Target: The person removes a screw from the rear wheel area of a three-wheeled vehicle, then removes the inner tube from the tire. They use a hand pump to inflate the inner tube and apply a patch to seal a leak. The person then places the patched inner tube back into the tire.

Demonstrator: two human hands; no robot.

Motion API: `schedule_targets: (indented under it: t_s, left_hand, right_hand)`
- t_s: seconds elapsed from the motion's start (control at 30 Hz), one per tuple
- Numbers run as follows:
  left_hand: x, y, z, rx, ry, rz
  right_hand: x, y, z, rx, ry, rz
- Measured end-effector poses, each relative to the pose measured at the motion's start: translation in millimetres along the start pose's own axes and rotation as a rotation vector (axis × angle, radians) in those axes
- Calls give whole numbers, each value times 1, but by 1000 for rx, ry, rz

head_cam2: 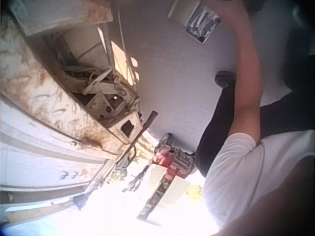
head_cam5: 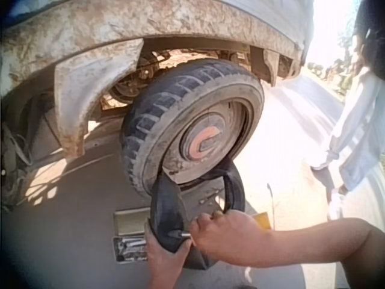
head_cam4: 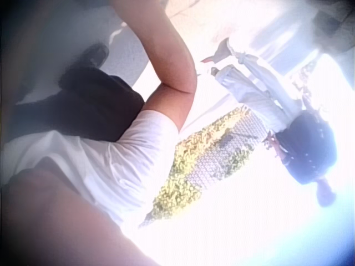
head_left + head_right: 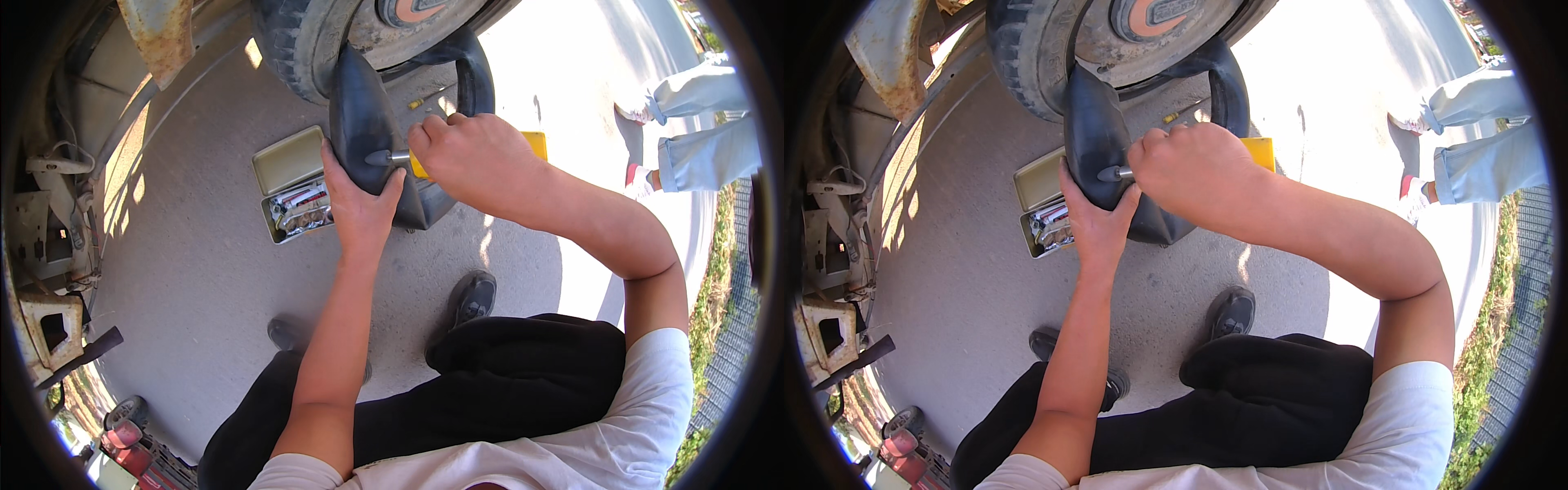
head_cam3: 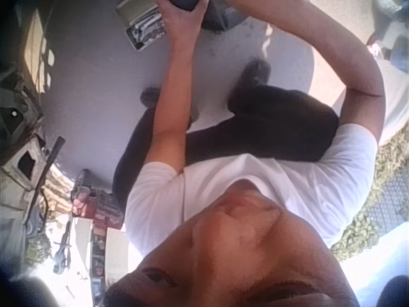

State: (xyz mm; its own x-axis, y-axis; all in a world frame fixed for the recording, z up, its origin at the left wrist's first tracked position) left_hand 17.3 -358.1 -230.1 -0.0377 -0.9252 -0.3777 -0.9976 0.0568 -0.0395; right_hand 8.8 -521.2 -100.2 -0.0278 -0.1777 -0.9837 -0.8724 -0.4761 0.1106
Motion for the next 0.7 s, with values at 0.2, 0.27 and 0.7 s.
schedule_targets:
  t_s: [0.2, 0.27, 0.7]
  left_hand:
    - [0, 0, -2, -1, 34, -5]
    - [1, 0, -2, 6, 24, -7]
    - [0, 0, 2, -22, 19, 5]
  right_hand:
    - [1, -3, 4, -10, -6, 5]
    - [-2, -3, 4, 17, -25, 15]
    - [1, -1, -7, 31, 65, 12]
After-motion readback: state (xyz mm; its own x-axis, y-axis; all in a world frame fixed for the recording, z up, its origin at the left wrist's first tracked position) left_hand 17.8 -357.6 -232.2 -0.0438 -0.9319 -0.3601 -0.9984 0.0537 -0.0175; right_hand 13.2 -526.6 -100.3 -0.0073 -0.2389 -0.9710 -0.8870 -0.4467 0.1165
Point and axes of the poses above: each hand's wrist, its own y-axis away from the middle knuckle, its own x-axis out of the palm, z = x × y, the point moved 1 cm from there along -y, towards the middle knuckle
